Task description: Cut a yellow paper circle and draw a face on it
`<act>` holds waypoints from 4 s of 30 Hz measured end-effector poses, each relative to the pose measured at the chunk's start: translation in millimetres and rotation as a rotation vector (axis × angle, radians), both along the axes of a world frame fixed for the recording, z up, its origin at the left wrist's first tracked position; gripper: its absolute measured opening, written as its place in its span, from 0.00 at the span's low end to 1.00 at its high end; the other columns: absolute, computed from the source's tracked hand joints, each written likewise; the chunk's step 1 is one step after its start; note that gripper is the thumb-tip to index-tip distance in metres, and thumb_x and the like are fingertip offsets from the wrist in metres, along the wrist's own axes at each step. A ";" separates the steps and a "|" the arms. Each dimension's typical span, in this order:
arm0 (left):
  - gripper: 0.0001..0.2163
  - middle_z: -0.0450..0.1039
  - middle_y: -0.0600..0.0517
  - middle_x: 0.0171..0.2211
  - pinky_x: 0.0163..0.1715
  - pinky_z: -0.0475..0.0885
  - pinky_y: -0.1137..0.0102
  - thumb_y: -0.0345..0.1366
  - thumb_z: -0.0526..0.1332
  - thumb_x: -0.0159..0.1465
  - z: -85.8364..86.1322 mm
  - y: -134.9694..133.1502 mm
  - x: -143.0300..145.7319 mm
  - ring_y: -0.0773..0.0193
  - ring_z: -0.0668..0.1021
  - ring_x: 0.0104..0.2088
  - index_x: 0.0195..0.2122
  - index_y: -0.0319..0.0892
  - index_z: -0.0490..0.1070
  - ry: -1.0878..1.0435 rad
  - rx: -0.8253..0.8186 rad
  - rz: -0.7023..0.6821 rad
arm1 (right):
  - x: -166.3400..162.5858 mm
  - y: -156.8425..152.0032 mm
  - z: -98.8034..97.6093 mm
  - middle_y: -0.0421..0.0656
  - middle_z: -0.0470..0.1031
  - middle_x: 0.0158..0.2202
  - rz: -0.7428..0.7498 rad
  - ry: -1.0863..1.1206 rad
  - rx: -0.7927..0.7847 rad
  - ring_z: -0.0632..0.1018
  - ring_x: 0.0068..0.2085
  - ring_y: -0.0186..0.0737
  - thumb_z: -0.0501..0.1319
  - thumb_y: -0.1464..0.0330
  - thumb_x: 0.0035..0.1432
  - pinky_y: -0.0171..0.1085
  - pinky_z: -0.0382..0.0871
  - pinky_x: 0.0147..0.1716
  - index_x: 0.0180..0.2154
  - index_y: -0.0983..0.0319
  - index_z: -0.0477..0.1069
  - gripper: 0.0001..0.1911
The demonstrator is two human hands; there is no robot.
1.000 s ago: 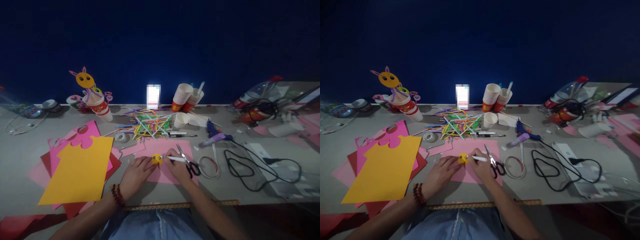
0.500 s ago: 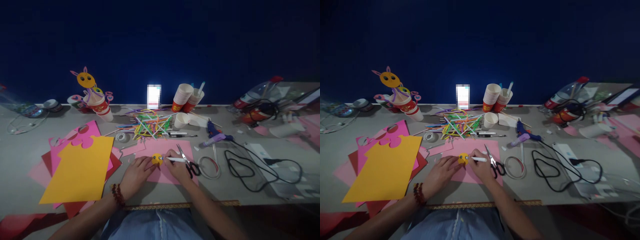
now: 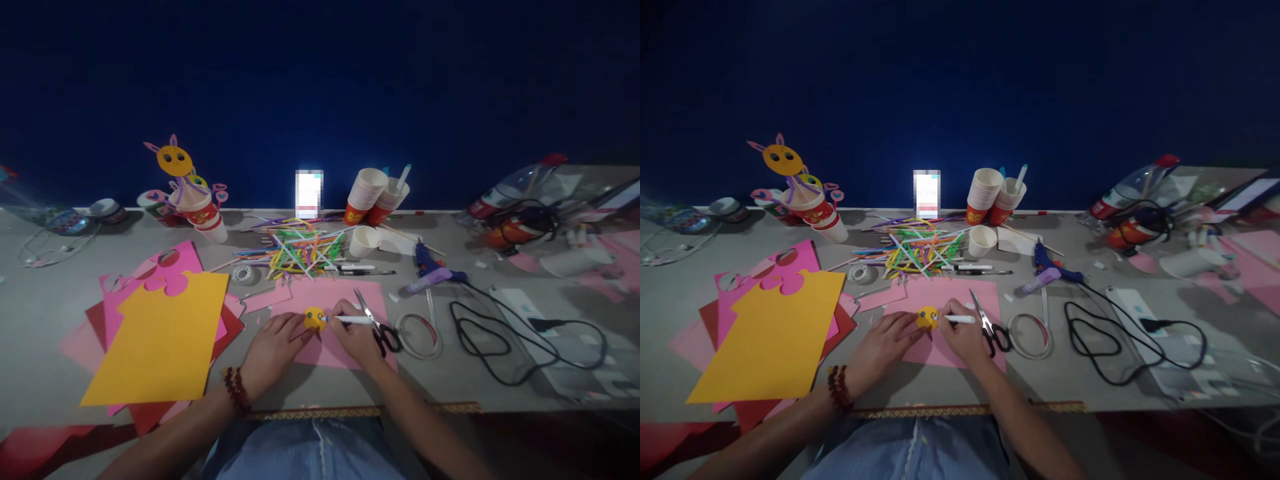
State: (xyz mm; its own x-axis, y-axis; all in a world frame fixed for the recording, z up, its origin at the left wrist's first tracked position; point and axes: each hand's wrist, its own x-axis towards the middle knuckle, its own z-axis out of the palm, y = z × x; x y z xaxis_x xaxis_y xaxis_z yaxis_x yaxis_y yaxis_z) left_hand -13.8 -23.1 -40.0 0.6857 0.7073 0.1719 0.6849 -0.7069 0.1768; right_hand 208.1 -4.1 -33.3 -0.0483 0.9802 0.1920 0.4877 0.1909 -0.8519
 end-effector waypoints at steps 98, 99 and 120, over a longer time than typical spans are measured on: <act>0.22 0.67 0.44 0.59 0.55 0.67 0.54 0.27 0.60 0.66 5.7 -1.2 0.8 0.50 0.68 0.58 0.60 0.47 0.66 0.024 -0.024 0.000 | -0.8 -2.0 0.2 0.35 0.69 0.21 -0.042 0.170 -0.027 0.70 0.23 0.36 0.56 0.68 0.61 0.34 0.63 0.24 0.29 0.57 0.64 0.07; 0.22 0.67 0.44 0.59 0.55 0.67 0.54 0.27 0.60 0.66 5.4 -1.3 0.8 0.50 0.68 0.58 0.60 0.48 0.66 0.026 -0.026 0.001 | -1.2 -2.2 0.8 0.35 0.69 0.21 -0.046 0.179 -0.031 0.70 0.23 0.36 0.56 0.68 0.61 0.34 0.63 0.24 0.29 0.57 0.64 0.08; 0.23 0.66 0.44 0.60 0.56 0.68 0.53 0.23 0.59 0.64 2.0 0.0 1.9 0.49 0.68 0.59 0.60 0.47 0.66 -0.069 -0.012 0.028 | 0.5 0.0 11.1 0.39 0.75 0.28 -0.041 0.158 0.036 0.75 0.29 0.38 0.59 0.65 0.60 0.35 0.68 0.28 0.34 0.58 0.71 0.04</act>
State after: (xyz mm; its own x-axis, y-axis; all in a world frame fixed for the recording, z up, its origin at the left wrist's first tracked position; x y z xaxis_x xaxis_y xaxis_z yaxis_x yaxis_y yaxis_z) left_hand -11.9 -23.1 -37.9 0.6525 0.7281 0.2099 0.6901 -0.6854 0.2324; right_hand 208.6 -4.1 -22.1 0.0250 0.9731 0.2289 0.3560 0.2053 -0.9117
